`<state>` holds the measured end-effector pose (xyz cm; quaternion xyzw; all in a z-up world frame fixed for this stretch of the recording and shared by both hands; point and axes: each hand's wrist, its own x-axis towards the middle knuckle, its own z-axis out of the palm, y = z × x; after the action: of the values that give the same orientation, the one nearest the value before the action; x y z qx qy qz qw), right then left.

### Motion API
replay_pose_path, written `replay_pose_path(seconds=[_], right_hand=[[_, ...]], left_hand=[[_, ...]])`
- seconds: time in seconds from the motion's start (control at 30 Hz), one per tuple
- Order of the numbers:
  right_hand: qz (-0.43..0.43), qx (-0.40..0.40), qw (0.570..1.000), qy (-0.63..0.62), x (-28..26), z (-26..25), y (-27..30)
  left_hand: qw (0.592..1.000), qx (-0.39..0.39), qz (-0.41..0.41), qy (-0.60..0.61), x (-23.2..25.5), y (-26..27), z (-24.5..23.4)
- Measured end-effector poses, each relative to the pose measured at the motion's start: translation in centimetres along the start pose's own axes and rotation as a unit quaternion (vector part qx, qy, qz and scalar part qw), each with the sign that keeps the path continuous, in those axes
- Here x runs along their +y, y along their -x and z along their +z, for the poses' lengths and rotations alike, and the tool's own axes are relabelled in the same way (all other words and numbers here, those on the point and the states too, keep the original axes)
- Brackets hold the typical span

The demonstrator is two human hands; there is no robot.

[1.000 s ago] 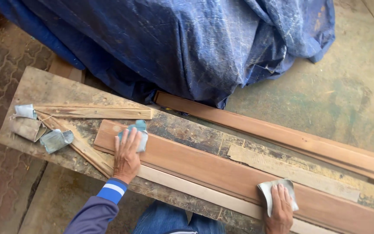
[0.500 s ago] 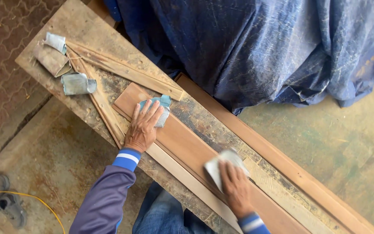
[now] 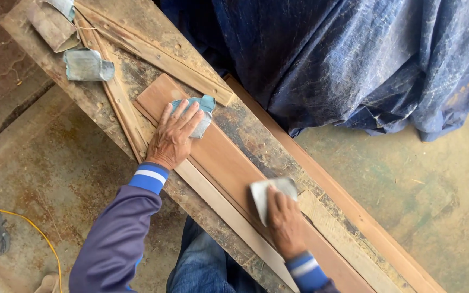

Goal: Sanding wooden planks using an orbital power sander and manual sandpaper pads.

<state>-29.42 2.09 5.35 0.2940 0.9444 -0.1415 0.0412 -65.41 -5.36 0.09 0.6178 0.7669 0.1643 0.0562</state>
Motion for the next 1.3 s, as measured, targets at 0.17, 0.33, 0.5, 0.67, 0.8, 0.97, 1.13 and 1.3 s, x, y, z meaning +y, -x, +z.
replay_pose_path(seconds=[0.17, 0.33, 0.5, 0.67, 0.8, 0.97, 1.13, 1.3], right_hand=[[0.085, 0.107, 0.991, 0.007, 8.1, 4.6, 15.7], [0.198, 0.131, 0.971, -0.025, 4.5, 6.8, 11.2], [0.015, 0.126, 0.991, -0.044, -3.2, 2.5, -1.4], [0.145, 0.143, 0.979, -0.031, 3.3, 4.8, 10.8], [0.234, 0.184, 0.953, -0.048, 10.8, 8.7, 24.3], [0.269, 0.219, 0.935, -0.078, -0.6, 10.1, 10.6], [0.071, 0.119, 0.979, -0.149, -10.9, 6.4, -1.4], [0.257, 0.228, 0.934, -0.094, -6.1, 8.5, 11.1]], left_hand=[[1.0, 0.001, -0.001, 0.0, 0.0, -0.3, -0.1], [1.0, 0.001, 0.002, -0.013, 0.2, -0.8, -0.5], [1.0, 0.0, -0.004, -0.023, 0.0, 0.0, 0.2], [1.0, 0.0, 0.0, -0.013, 0.0, -0.5, 0.0], [1.0, -0.001, 0.001, -0.013, -0.4, -0.2, 0.5], [1.0, -0.008, 0.008, -0.017, 0.0, -0.6, -0.2], [1.0, -0.008, 0.022, -0.016, -0.1, -0.5, -0.6], [1.0, -0.006, 0.024, 0.009, 0.2, -0.8, -1.1]])
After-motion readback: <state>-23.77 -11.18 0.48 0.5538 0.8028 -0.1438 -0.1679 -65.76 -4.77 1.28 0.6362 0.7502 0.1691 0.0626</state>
